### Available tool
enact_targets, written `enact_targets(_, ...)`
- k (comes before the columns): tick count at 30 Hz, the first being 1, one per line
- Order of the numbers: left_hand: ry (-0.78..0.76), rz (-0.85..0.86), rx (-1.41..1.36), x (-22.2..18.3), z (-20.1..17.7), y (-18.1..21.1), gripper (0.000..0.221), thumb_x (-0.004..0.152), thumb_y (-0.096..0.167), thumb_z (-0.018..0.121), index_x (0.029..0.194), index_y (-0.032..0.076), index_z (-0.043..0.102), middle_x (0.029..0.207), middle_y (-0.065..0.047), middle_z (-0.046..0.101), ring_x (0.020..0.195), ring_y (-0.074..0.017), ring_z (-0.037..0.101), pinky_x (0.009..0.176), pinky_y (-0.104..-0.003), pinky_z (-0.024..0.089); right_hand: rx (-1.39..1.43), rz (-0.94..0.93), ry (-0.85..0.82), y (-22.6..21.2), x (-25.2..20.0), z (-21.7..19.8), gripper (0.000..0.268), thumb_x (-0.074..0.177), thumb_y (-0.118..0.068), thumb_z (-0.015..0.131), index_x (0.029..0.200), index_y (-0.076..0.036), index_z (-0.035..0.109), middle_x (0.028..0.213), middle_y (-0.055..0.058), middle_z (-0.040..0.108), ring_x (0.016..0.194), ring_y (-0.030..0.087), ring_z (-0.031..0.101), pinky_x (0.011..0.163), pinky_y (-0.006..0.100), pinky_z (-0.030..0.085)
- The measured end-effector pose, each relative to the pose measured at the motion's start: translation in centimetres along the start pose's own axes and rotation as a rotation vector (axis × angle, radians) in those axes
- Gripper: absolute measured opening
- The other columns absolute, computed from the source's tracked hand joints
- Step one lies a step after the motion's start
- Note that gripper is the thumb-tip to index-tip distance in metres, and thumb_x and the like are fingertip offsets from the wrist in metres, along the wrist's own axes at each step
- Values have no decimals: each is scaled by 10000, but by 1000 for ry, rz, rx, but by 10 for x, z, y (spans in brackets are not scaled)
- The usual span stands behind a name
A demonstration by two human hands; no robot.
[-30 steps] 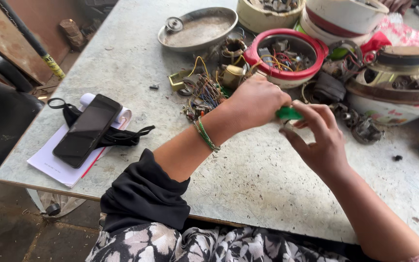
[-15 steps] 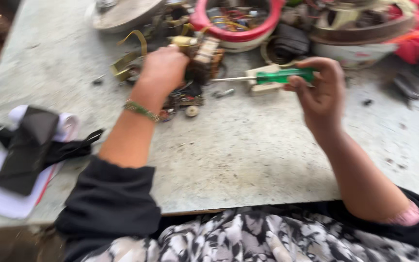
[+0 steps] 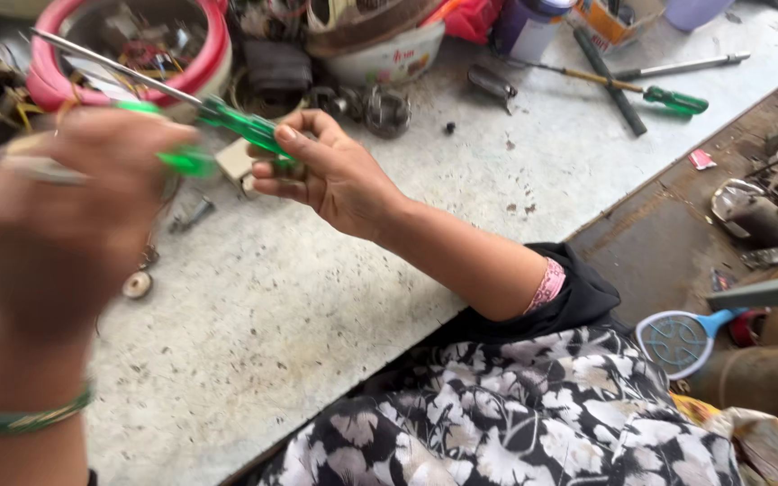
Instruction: The person sorts through various electronic components, moves a speaker, and uses a screwdriver to manipulate a small component on a metal tray.
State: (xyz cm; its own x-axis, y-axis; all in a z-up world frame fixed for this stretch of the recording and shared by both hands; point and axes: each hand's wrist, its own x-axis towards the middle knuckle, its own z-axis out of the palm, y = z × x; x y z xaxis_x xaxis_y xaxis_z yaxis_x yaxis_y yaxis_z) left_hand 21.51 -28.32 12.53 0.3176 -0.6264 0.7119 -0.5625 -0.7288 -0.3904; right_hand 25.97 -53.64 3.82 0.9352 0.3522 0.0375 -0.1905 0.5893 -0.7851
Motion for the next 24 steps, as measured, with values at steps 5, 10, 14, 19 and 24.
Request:
enact_targets(5, 46, 157, -292, -1, 30, 44, 193, 999, 108, 693, 1175, 47, 744, 1116, -83, 703, 1016, -215, 716, 833, -321, 607, 3, 40, -116, 1, -23, -7, 228, 1082, -161, 603, 1230, -85, 447, 1123, 84, 579, 1006, 165, 661, 913, 359, 609)
enact_targets(10, 57, 267, -357, -13, 42, 62, 151, 989, 154, 700, 1097, 48, 716, 1141, -82, 711, 1149, -232, 720, 996, -335, 597, -51, 154, -164, -11, -29, 6, 280, 1039, -48, 652, 1240, -106, 467, 1087, 72, 604, 949, 147, 638, 795, 287, 531)
enact_targets(14, 109, 283, -372, -12, 34, 53, 188, 1008, 144, 707, 1191, 104, 717, 1229, -51, 708, 1232, -220, 672, 1081, -362, 533, -80, 53, -166, -20, -42, 1, 227, 1039, -2, 633, 1187, -92, 485, 1132, 91, 606, 1027, 174, 662, 913, 311, 570)
enact_targets(19, 246, 128, -337, 6, 4, 24, 162, 1070, 138, 677, 1216, 103, 739, 1287, -89, 666, 1254, -273, 606, 1115, -431, 491, -93, -162, -57, -67, -97, -47, 227, 1015, 81, 615, 1156, -71, 523, 1358, 220, 608, 1202, 264, 670, 1042, 333, 573)
enact_targets(24, 237, -121, -216, -11, -30, -26, 226, 1052, 119, 649, 1263, 94, 726, 1271, -83, 669, 1194, -255, 606, 1035, -403, 469, -295, -513, 403, -116, -182, -133, 251, 1020, 155, 627, 1141, -50, 548, 1334, 239, 640, 1195, 315, 703, 1029, 355, 620)
